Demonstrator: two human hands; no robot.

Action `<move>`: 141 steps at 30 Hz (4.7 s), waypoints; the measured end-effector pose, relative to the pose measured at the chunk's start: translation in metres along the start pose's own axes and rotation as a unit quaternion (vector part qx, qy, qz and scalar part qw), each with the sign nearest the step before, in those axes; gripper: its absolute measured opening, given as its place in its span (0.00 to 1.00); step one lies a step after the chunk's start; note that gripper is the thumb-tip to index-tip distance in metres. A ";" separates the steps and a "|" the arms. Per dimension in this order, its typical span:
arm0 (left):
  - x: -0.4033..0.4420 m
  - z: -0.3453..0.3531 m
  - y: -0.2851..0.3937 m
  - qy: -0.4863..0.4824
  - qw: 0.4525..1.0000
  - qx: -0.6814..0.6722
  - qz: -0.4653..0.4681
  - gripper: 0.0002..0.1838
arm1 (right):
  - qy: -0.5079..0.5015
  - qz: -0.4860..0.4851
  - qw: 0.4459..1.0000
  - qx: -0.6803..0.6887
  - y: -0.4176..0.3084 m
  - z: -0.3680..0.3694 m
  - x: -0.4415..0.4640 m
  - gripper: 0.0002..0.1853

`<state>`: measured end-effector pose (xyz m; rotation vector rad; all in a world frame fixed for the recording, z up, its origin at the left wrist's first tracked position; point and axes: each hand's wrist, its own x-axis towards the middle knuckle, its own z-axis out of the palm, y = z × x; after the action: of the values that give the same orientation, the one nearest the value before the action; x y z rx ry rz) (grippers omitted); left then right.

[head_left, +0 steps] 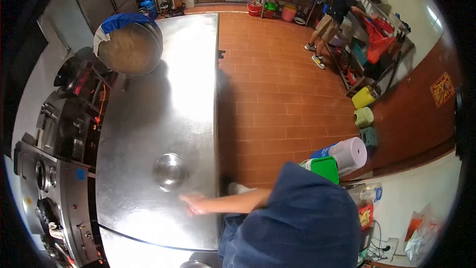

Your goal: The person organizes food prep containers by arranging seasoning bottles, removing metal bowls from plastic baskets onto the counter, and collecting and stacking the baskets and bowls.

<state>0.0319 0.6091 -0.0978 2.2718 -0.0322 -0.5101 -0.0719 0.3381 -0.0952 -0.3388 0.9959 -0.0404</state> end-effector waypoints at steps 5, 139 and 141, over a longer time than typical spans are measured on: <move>0.020 0.000 0.012 0.010 1.000 -0.002 0.003 0.17 | -0.176 0.077 0.969 -0.156 0.075 -0.015 0.036 0.19; -0.123 -0.195 -0.046 0.241 0.958 0.147 0.056 0.15 | -0.301 -0.363 0.409 -0.781 0.209 0.113 -0.062 0.13; -0.121 -0.176 -0.100 0.274 0.945 0.164 0.073 0.14 | -0.290 -0.263 0.486 -0.782 0.202 0.115 -0.065 0.13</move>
<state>-0.0279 0.8236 -0.0199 2.6368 -0.0059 0.2359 -0.0370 0.5717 -0.0450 -2.2117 -0.1172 0.4531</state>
